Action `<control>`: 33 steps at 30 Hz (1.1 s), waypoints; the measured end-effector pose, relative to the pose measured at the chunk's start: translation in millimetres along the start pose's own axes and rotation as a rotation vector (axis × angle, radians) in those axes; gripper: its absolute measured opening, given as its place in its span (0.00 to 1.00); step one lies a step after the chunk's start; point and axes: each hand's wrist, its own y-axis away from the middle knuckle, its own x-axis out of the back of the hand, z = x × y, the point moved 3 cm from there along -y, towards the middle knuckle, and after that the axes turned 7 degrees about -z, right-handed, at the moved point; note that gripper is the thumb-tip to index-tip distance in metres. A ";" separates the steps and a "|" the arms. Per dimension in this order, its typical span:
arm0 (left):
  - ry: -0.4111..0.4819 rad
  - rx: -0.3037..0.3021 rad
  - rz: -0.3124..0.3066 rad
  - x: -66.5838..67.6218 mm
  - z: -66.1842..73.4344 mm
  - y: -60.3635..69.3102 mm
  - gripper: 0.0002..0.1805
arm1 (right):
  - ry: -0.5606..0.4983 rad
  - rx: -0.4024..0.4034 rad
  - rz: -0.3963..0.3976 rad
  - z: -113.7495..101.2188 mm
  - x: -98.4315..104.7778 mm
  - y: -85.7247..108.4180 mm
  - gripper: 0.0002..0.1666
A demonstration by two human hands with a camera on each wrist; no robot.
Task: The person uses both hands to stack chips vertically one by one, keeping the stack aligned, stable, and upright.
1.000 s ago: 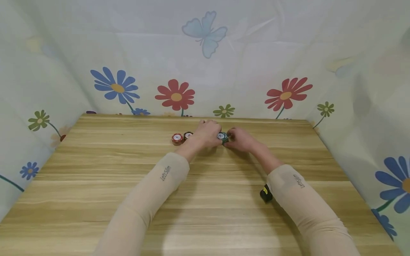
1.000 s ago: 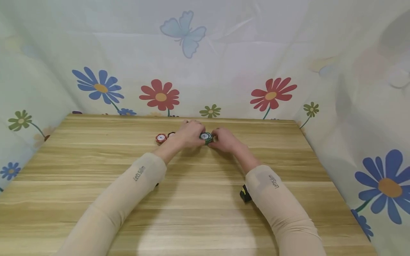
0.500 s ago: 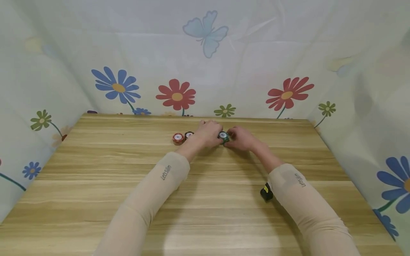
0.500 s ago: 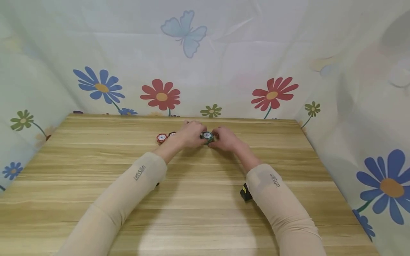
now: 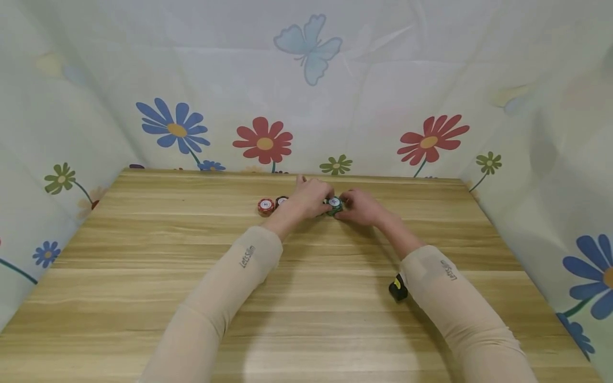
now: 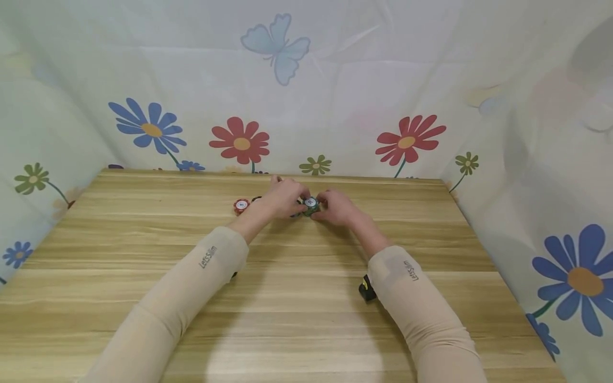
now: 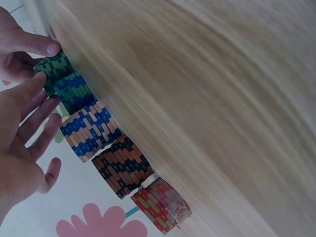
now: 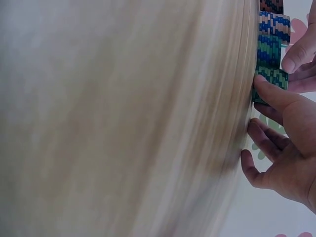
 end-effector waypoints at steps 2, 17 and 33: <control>-0.002 0.003 0.004 -0.4 0.6 -0.3 0.07 | -0.001 0.000 0.004 0.0 -0.1 0.3 0.22; -0.008 0.011 0.006 -5.4 2.4 -2.1 0.08 | 0.009 0.007 0.002 0.8 -3.3 1.5 0.23; 0.013 0.003 0.011 -4.1 2.4 -3.6 0.09 | -0.191 0.007 -0.035 -2.6 12.1 4.1 0.16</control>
